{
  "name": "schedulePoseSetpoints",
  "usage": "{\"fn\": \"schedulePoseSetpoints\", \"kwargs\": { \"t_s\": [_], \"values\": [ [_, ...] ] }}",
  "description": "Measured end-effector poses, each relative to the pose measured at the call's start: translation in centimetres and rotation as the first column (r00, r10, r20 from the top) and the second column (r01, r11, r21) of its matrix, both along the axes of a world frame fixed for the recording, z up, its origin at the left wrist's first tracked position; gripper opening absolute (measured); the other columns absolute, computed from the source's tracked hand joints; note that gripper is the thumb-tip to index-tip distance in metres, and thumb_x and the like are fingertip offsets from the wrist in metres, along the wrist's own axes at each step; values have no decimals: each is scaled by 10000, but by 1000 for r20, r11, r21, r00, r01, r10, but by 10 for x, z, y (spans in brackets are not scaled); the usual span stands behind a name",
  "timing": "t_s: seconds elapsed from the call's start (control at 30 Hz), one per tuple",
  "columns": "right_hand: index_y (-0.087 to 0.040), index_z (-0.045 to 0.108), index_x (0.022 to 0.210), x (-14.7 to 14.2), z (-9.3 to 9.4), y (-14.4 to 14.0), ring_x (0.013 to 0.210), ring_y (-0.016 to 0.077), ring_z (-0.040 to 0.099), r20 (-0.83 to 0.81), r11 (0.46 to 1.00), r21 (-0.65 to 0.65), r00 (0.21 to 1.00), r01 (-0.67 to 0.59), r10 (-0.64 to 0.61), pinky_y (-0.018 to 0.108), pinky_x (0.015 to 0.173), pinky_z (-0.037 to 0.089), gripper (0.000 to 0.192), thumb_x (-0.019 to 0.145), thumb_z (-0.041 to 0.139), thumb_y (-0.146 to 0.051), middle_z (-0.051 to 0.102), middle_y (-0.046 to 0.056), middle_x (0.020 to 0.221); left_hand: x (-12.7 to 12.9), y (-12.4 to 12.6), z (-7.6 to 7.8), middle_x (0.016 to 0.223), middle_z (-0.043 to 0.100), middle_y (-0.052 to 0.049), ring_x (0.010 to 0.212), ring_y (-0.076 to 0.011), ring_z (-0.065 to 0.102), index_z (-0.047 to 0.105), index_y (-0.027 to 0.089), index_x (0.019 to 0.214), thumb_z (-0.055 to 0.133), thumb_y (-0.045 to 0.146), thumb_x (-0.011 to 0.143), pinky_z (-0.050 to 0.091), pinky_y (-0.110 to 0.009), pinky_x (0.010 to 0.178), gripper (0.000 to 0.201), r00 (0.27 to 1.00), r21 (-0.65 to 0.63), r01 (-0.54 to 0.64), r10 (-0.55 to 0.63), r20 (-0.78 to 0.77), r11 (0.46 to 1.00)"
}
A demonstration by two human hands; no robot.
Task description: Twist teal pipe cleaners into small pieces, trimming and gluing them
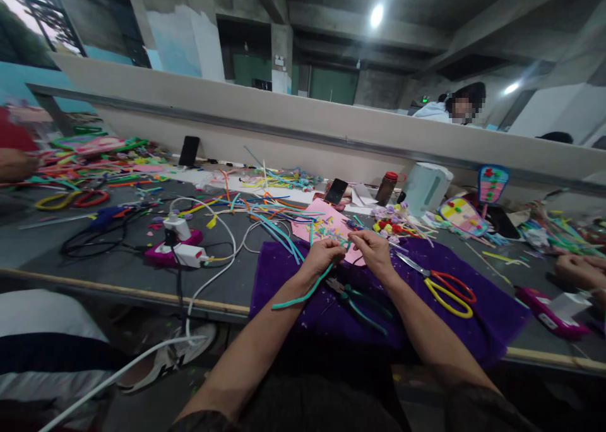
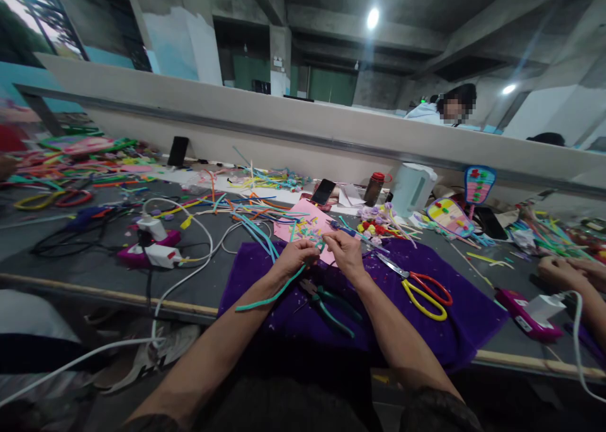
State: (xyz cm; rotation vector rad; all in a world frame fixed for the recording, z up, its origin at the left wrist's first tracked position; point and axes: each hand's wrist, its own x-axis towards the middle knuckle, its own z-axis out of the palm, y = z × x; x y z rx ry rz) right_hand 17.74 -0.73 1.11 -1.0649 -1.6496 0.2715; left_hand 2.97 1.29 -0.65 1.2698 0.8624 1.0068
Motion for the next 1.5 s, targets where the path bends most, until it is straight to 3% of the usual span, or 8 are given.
{"fn": "schedulePoseSetpoints", "kwargs": {
  "t_s": [0.1, 0.23, 0.47, 0.63, 0.93, 1.17, 1.37, 1.5],
  "values": [
    [-164, 649, 776, -5, 0, -1, 465, 111, 517, -161, 990, -120, 986, -69, 49, 225, 444, 418, 204, 762, 548, -341, 570, -8, 542, 0, 0, -2, 458, 455, 64, 383, -21, 373, 538, 116, 575, 674, 216, 559, 260, -163, 396, 169, 994, 14, 29, -31, 104, 999],
    [-155, 634, 791, -11, 2, -3, 449, 98, 514, -300, 959, -208, 946, -193, 126, 212, 420, 423, 203, 751, 552, -337, 580, -11, 561, -2, -4, 1, 436, 433, 82, 307, -14, 321, 538, 134, 671, 673, 223, 577, 170, -161, 328, 187, 983, -104, 167, -159, 87, 980],
    [-163, 649, 796, -9, 3, -3, 447, 94, 510, -345, 906, -270, 912, -324, 223, 213, 415, 424, 204, 723, 585, -343, 576, -16, 568, -5, -5, 7, 708, 613, -39, 460, -66, 557, 567, 120, 832, 650, 334, 656, 280, -128, 311, 289, 943, -111, 304, -283, 177, 946],
    [-168, 663, 814, -9, 2, -1, 475, 81, 498, -294, 944, -207, 936, -257, 191, 192, 393, 378, 193, 725, 575, -316, 592, 4, 673, -5, -1, 5, 679, 614, -41, 456, -80, 574, 554, 125, 819, 615, 404, 694, 283, -120, 297, 312, 962, -166, 227, -195, 189, 960],
    [-185, 670, 803, -7, 3, 1, 509, 80, 497, -175, 985, -94, 976, -147, 129, 212, 465, 421, 200, 743, 553, -336, 571, 14, 738, -5, -2, 5, 675, 631, -35, 463, -89, 586, 530, 142, 858, 590, 390, 714, 310, -122, 307, 293, 954, -180, 266, -232, 189, 947],
    [-162, 655, 806, -6, -3, 5, 451, 88, 477, -232, 982, -152, 970, -110, 73, 201, 413, 371, 238, 751, 545, -366, 547, -13, 560, -4, -2, 4, 669, 628, -33, 479, -97, 600, 508, 136, 781, 606, 285, 686, 324, -117, 312, 202, 953, -142, 263, -234, 192, 954],
    [-152, 643, 750, -6, -4, 6, 453, 91, 488, -228, 989, -117, 972, -87, 58, 206, 433, 379, 207, 747, 550, -337, 555, -15, 548, -1, -5, 4, 630, 614, -12, 472, -109, 607, 515, 133, 964, 549, 156, 674, 352, -127, 325, 292, 975, -139, 189, -170, 142, 972],
    [-157, 630, 705, -7, -5, 8, 448, 92, 483, -189, 993, -107, 982, -42, 21, 210, 440, 385, 212, 747, 539, -343, 540, -19, 536, 2, -7, 5, 572, 590, 0, 450, -120, 601, 526, 117, 949, 527, 120, 664, 361, -139, 325, 285, 989, -138, 145, -137, 61, 980]
  ]
}}
